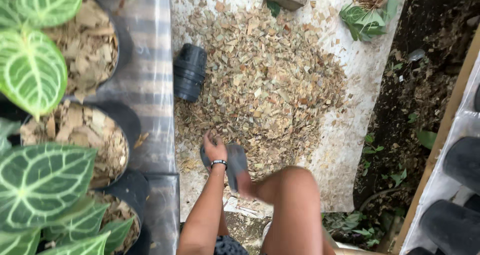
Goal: The person sits on the ground and mixes wood chip mulch with fine sawdust on a tarp by hand, then scoops the mixture into a woven sack. They then fill a nursery pot with the mix and set anthurium seedlings into it, pressing medium around the roots.
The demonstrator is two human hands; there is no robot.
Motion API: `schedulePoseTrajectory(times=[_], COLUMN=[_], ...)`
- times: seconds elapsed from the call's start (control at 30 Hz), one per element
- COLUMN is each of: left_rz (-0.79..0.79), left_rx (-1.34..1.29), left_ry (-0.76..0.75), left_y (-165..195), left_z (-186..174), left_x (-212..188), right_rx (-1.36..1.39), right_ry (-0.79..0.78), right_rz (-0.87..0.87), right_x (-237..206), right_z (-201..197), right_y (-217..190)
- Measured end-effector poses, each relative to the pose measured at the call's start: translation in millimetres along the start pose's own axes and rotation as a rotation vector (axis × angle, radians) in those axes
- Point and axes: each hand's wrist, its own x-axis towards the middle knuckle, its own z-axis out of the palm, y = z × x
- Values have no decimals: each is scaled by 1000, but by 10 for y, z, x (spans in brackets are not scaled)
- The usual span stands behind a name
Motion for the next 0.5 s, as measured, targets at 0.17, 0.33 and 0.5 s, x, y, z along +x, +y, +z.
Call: schedulePoseTrajectory(times=[0.17, 0.33, 0.5], left_rz=[25, 120, -1], left_rx=[30, 261, 468], left_ry=[41, -75, -423], left_y=[652, 1490, 2882], left_z=[303, 583, 1920], left_x=[649, 1264, 2903], right_rx=[72, 159, 266], right_ry=[-49, -68, -74], right_rz=[-117, -198, -207], right_x=[410, 1291, 2692], right_z=[212, -544, -1580], right_y=[-881, -2742, -5564])
